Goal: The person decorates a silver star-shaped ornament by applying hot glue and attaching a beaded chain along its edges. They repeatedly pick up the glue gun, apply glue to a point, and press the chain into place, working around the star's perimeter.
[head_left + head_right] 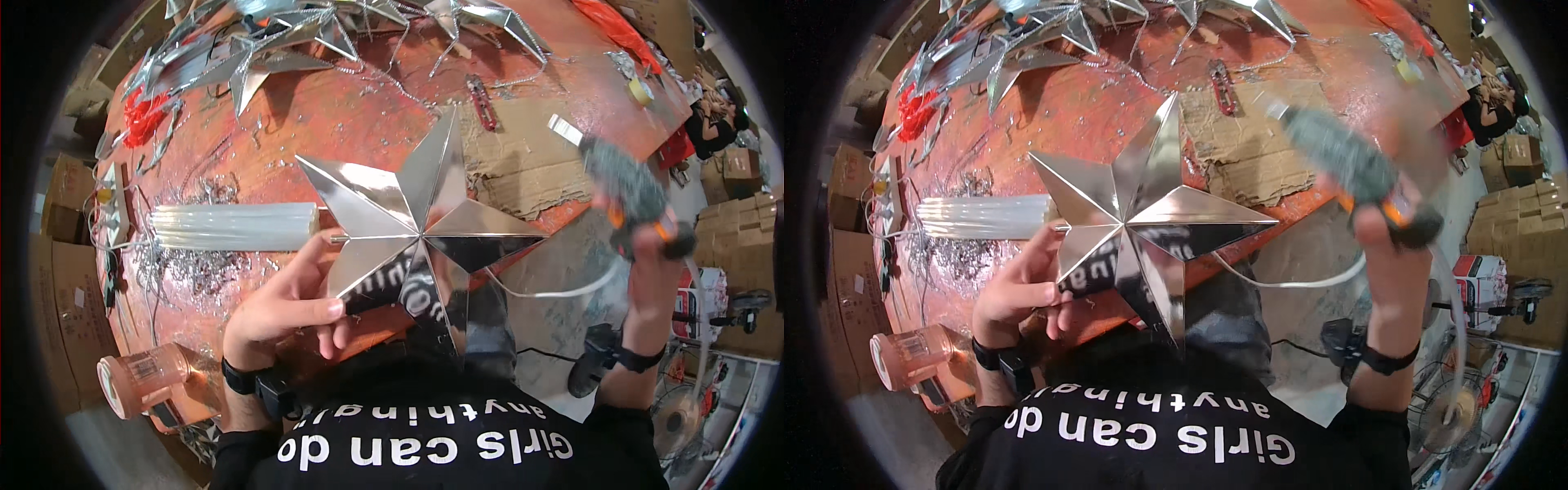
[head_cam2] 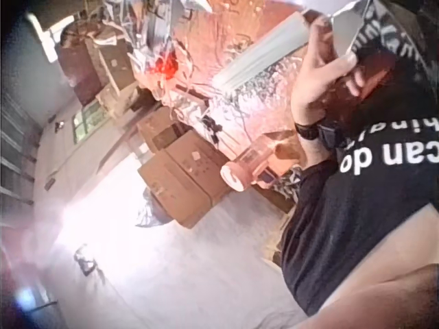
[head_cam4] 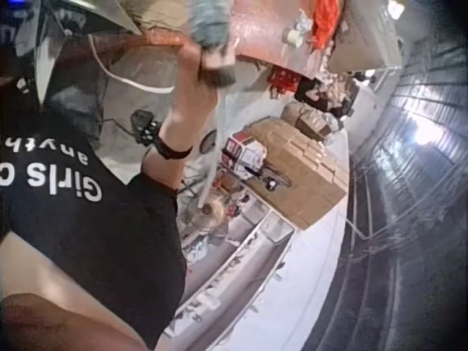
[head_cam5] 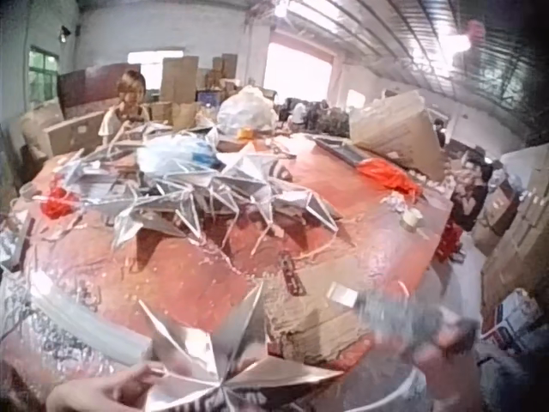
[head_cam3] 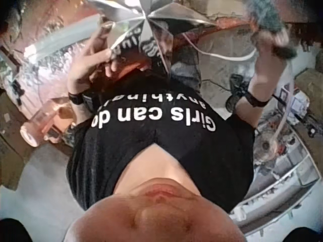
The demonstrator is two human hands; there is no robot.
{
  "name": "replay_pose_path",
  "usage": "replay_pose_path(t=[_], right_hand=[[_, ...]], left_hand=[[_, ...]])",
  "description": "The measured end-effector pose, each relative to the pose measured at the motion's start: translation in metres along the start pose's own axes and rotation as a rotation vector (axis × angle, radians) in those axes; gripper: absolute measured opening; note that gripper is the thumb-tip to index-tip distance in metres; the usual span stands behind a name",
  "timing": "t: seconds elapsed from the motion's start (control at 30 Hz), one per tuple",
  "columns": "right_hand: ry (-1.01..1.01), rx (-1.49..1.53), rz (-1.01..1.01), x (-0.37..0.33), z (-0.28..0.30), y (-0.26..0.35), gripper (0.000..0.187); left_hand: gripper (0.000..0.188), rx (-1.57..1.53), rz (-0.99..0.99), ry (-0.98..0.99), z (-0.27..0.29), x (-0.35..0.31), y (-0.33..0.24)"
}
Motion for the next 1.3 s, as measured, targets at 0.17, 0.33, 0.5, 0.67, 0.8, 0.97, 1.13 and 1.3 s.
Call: replay_pose_path(t=[0.17,0.33,0.5,0.67,0.8,0.97,1.13,1.3], right_hand=[[0.281,0.095,0.242,-0.023,-0.033,0.014,0.08],[0.496,-0.209,0.486,-0.016,-0.042,0.02,0.086],[0.497,-0.257,0.562,-0.019,-0.049,0.02,0.083],[0.516,-0.233,0.566,-0.018,-0.05,0.017,0.083],[0.506,-0.239,0.563,-0.017,-0.05,0.015,0.084],[0.466,-0.285,0.537,-0.021,-0.054,0.01,0.089],[0.505,-0.244,0.539,-0.013,-0.055,0.007,0.081],[0.467,-0.225,0.499,-0.014,-0.056,0.007,0.082]], left_hand=[[0.063,0.272,-0.03,-0.171,0.012,-0.006,0.007],[0.063,0.426,0.057,-0.17,0.004,-0.007,-0.005],[0.061,0.36,-0.176,-0.202,0.006,-0.006,0.01],[0.059,0.337,-0.128,-0.188,0.005,-0.009,0.006],[0.059,0.384,-0.128,-0.225,0.005,-0.009,0.005],[0.058,0.4,-0.132,-0.232,0.0,-0.008,0.003],[0.057,0.445,-0.124,-0.229,0.001,-0.007,0.004],[0.058,0.405,-0.13,-0.228,-0.002,-0.007,0.005]])
Point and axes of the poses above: each hand's wrist, its own x-axis towards the middle knuckle, its own z-axis out of the back of the hand, y = z × x, the point moved 1 cm from there along x, towards the middle knuckle, and after that the axes turned 10 degrees about x, right-handed, at the moved point
